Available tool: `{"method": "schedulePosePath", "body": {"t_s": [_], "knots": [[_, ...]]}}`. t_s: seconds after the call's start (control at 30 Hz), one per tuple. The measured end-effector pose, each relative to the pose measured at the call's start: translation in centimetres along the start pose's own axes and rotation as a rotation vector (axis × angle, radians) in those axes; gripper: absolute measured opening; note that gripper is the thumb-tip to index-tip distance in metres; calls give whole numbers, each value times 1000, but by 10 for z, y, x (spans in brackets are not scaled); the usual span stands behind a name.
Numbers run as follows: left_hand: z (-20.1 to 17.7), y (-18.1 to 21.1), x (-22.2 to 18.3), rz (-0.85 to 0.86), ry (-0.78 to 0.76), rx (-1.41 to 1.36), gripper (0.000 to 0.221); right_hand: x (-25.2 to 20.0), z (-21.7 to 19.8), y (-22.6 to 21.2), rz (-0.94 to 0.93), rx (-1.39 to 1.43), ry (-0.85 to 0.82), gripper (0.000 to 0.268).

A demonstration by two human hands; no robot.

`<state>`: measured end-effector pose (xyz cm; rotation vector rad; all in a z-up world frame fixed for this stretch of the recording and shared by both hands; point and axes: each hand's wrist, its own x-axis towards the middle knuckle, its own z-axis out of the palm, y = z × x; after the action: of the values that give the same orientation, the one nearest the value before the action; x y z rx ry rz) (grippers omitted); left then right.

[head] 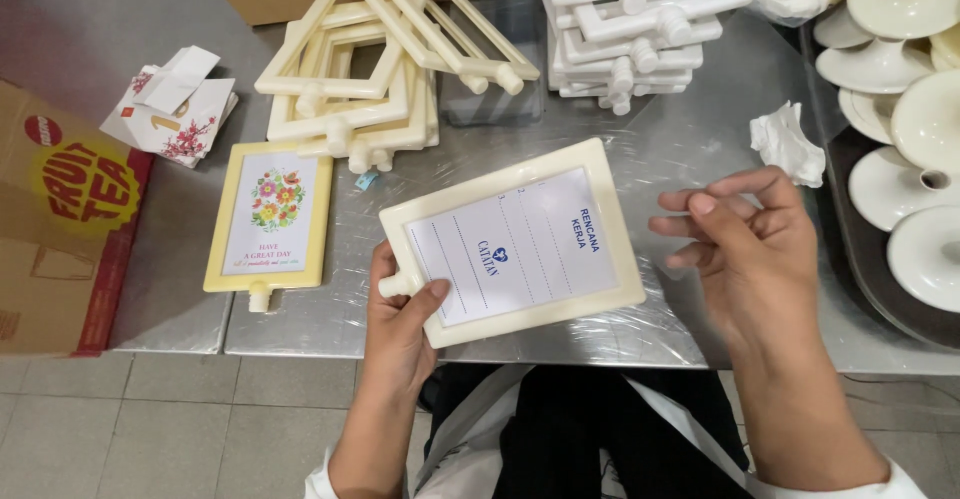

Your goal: Assembling small plastic picture frames by inserting decorative cards and placing them in plastic bags.

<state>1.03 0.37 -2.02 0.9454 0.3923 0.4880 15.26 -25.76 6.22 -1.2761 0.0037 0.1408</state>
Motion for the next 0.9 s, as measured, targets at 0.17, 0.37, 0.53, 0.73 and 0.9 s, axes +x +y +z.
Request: {"method": "schedulePosePath", "body": {"t_s": [0.17,0.37,0.53,0.73,0.9], "knots": [[2,0,0,7,30,-24,55,1,8,16,60,112,-48,17],[5,0,-2,33,42,19,57,0,12,18,75,169,6,16],[5,-4,0,54,17,6,61,-3,20,25,48,203,78,18],[3,-8,1,124,56,21,58,-2,19,40,-72,184,107,13],[7,-4,-1,129,69,46,60,-6,23,41,-218,126,169,15]]}}
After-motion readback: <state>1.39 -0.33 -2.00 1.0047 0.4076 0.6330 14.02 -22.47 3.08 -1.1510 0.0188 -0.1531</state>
